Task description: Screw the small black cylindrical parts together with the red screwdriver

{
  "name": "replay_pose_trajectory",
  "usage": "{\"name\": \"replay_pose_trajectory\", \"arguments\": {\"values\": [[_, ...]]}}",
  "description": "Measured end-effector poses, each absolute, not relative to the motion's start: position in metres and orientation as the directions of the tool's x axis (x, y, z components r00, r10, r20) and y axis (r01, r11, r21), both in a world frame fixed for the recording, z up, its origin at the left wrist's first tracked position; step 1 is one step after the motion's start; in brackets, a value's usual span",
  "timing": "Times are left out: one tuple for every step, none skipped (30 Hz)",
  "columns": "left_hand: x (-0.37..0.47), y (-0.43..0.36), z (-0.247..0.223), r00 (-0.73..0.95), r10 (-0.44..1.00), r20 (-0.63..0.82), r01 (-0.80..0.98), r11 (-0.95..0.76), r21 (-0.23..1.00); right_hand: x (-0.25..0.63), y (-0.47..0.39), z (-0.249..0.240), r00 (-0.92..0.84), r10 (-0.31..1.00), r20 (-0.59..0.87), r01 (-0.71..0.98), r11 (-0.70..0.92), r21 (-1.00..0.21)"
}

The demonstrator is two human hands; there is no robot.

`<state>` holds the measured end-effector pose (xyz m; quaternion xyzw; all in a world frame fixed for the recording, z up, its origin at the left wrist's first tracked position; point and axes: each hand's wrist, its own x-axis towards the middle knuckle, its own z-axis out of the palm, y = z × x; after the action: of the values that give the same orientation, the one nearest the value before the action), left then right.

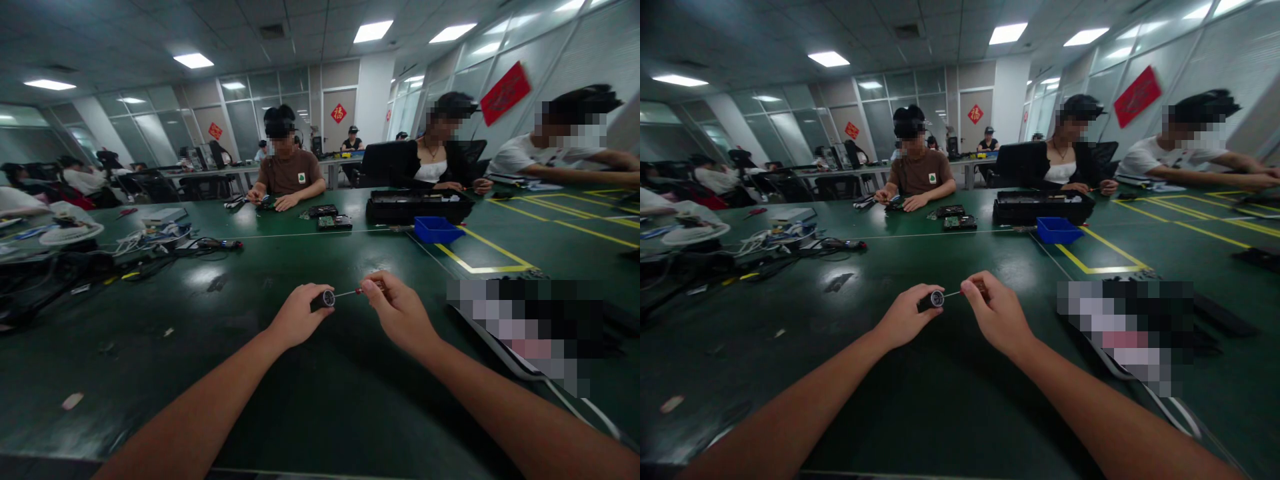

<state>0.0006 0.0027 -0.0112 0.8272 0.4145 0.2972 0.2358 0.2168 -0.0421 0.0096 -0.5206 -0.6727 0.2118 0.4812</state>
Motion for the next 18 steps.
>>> {"name": "replay_pose_trajectory", "arguments": {"values": [[0.001,0.002,-0.010,0.488,0.821,0.295,0.543,-0.551,0.634,0.216,-0.042,0.009,0.016,0.906,0.424,0.504,0.359,-0.786],[0.002,0.001,-0.008,0.492,0.818,0.297,0.541,-0.555,0.632,0.216,-0.042,0.009,0.030,0.905,0.425,0.496,0.355,-0.792],[0.003,0.001,-0.007,0.493,0.817,0.300,0.540,-0.557,0.631,0.215,-0.042,0.009,0.047,0.903,0.427,0.474,0.356,-0.805],[0.003,0.000,-0.006,0.489,0.818,0.302,0.544,-0.557,0.628,0.215,-0.041,0.008,0.067,0.903,0.425,0.441,0.355,-0.824],[0.003,0.000,-0.006,0.484,0.821,0.303,0.550,-0.555,0.624,0.214,-0.041,0.008,0.086,0.904,0.419,0.403,0.353,-0.844],[0.003,0.000,-0.006,0.479,0.824,0.303,0.558,-0.552,0.619,0.213,-0.040,0.008,0.102,0.906,0.410,0.364,0.350,-0.863],[0.002,0.001,-0.006,0.477,0.826,0.301,0.566,-0.551,0.614,0.213,-0.040,0.007,0.112,0.909,0.402,0.327,0.348,-0.879],[0.002,0.001,-0.006,0.479,0.825,0.300,0.570,-0.552,0.609,0.213,-0.039,0.007,0.118,0.912,0.393,0.292,0.347,-0.891],[0.001,0.001,-0.006,0.484,0.821,0.301,0.568,-0.557,0.606,0.212,-0.037,0.006,0.126,0.914,0.385,0.257,0.345,-0.903],[0.001,0.001,-0.007,0.495,0.814,0.305,0.560,-0.567,0.604,0.212,-0.035,0.006,0.142,0.917,0.372,0.210,0.339,-0.917],[0.000,0.001,-0.007,0.507,0.803,0.312,0.548,-0.580,0.602,0.213,-0.033,0.005,0.168,0.924,0.344,0.146,0.322,-0.935],[0.000,0.001,-0.008,0.518,0.792,0.321,0.535,-0.594,0.601,0.214,-0.030,0.004,0.190,0.934,0.301,0.072,0.293,-0.953],[0.000,0.001,-0.008,0.526,0.783,0.331,0.524,-0.605,0.599,0.215,-0.027,0.003,0.214,0.947,0.237,-0.031,0.250,-0.968],[0.000,0.001,-0.009,0.527,0.778,0.341,0.517,-0.612,0.598,0.216,-0.024,0.002,0.203,0.967,0.155,-0.141,0.186,-0.972],[0.000,0.001,-0.009,0.524,0.778,0.347,0.515,-0.613,0.598,0.217,-0.021,0.001,0.163,0.982,0.099,-0.206,0.132,-0.969],[0.000,0.001,-0.009,0.516,0.782,0.349,0.517,-0.609,0.601,0.218,-0.020,0.000,0.168,0.982,0.084,-0.233,0.123,-0.965],[0.001,0.001,-0.010,0.510,0.787,0.347,0.521,-0.603,0.604,0.219,-0.019,0.000,0.176,0.981,0.086,-0.233,0.127,-0.964],[0.001,0.001,-0.010,0.507,0.791,0.341,0.524,-0.598,0.607,0.219,-0.019,0.001,0.199,0.974,0.113,-0.202,0.153,-0.967]]}}
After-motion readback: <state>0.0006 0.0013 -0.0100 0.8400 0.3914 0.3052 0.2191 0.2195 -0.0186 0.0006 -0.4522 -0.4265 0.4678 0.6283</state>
